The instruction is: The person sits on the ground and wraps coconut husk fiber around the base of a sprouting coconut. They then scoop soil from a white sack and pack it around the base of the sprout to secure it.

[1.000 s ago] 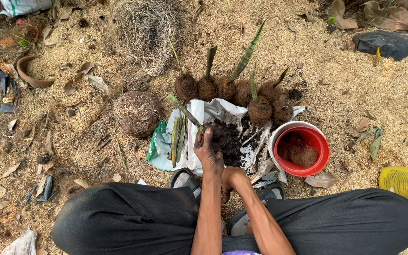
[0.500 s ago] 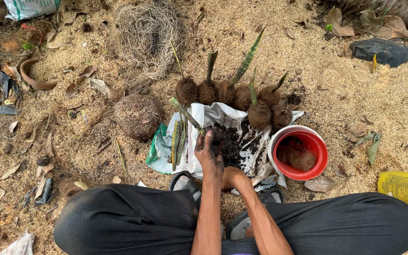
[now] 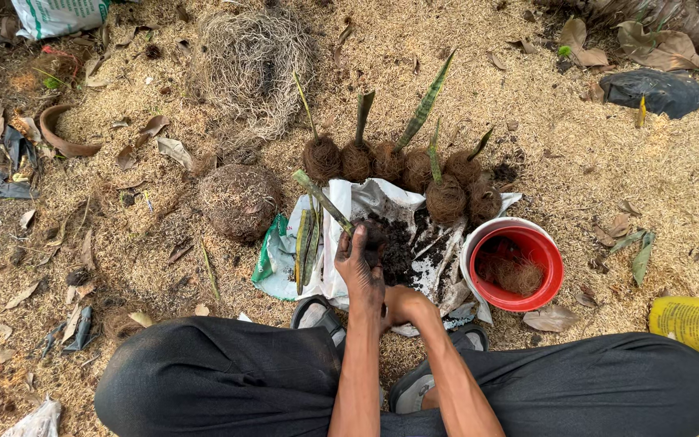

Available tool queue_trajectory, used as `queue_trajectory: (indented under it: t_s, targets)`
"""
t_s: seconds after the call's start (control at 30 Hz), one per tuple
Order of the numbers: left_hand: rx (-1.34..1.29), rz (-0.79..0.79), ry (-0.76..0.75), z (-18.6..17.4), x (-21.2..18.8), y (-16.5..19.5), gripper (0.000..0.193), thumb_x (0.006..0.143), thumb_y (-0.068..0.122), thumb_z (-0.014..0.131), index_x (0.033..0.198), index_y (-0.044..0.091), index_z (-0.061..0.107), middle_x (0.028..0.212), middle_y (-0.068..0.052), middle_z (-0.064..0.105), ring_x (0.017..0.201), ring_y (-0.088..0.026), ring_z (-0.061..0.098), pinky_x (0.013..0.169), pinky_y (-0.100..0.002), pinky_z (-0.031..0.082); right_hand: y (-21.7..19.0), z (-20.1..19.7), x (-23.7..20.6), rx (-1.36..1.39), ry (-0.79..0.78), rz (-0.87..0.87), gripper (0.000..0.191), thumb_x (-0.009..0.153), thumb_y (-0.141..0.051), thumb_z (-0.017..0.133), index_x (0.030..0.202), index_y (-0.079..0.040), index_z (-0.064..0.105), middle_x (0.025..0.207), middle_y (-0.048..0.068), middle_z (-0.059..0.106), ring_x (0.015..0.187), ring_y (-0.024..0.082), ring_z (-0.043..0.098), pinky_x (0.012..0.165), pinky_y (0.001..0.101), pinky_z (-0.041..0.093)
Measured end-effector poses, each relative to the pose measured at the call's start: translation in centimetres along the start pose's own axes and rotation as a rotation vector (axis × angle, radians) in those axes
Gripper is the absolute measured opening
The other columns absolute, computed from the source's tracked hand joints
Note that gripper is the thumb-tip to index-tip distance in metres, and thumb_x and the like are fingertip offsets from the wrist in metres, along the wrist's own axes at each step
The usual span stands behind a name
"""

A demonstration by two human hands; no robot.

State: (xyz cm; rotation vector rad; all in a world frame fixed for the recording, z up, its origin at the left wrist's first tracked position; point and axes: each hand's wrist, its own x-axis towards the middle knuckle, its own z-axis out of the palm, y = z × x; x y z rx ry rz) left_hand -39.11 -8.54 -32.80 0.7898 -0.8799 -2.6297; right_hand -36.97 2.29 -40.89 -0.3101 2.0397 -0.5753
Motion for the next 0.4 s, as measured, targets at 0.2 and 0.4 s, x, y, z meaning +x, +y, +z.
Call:
queue_trajectory:
  t_s: [0.2, 0.4]
  targets:
    - [-0.029, -0.005, 0.0, -0.5, 0.5, -0.4, 0.045, 0.078, 0.02, 0.086, 0.111, -0.002, 0.066, 0.094, -0.012, 0.073, 0.077, -0.02, 0.073, 0.063, -0.029, 0.064, -0.5, -4.8, -3.3, 0.258, 0.64, 0.038, 0.019, 0.082, -0.004, 0.076, 0.1, -0.005, 0.069, 0.096, 0.013, 0.077, 0.082, 0.022, 0.075, 0.077, 0.0364, 0.059]
    - [-0.027, -0.011, -0.016, -1.2, 0.8, -1.2, 0.045, 0.084, 0.019, 0.087, 0.117, -0.004, 0.067, 0.101, -0.015, 0.072, 0.08, -0.019, 0.072, 0.055, -0.021, 0.057, -1.6, -8.4, -7.9, 1.352, 0.737, -0.336, 0.03, 0.097, -0.016, 0.065, 0.123, -0.002, 0.063, 0.119, 0.018, 0.074, 0.102, 0.028, 0.076, 0.088, 0.0377, 0.066]
